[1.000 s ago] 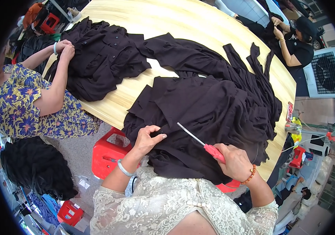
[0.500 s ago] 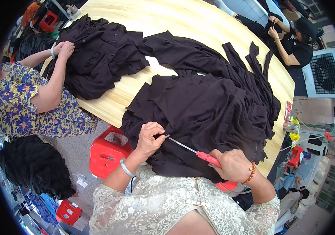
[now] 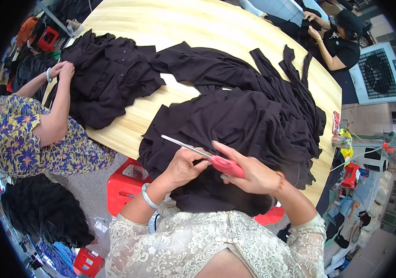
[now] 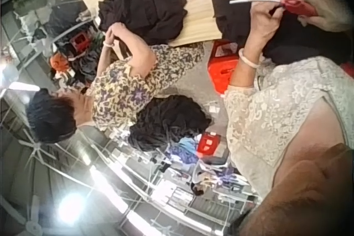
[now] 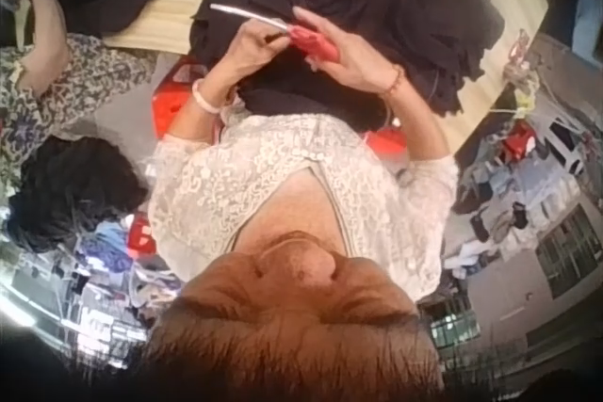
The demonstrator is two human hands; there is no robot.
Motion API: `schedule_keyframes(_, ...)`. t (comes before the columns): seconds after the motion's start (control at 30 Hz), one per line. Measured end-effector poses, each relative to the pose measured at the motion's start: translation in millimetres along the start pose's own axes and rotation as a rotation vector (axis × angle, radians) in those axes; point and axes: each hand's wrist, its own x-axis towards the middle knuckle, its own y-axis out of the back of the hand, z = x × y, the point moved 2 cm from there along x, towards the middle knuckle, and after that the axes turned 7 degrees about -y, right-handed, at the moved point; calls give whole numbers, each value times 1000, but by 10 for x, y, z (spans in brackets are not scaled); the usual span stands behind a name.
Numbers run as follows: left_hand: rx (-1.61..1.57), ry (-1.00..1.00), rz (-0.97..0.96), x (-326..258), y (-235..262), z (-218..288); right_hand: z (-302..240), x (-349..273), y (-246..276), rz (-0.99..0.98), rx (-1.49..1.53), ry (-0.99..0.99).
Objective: Trimming loose threads from black garments using scissors on a factory workbench.
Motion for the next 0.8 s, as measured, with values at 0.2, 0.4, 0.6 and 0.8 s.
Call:
schedule_keyframes(0.2,-224,273,-53,-71,73,-35,208,337,42,-79,196,-174)
schedule_keyframes(0.4,-401,345,118,-304,127,-152,185,309,94,34,133,-185)
schedule_keyframes(0.6,-387,321,132,-327,195,-229,206,333,161,84,149,-231)
schedule_keyframes(0.8,-467,209,173,-274,168,-176,238,285,189,118,112,-208)
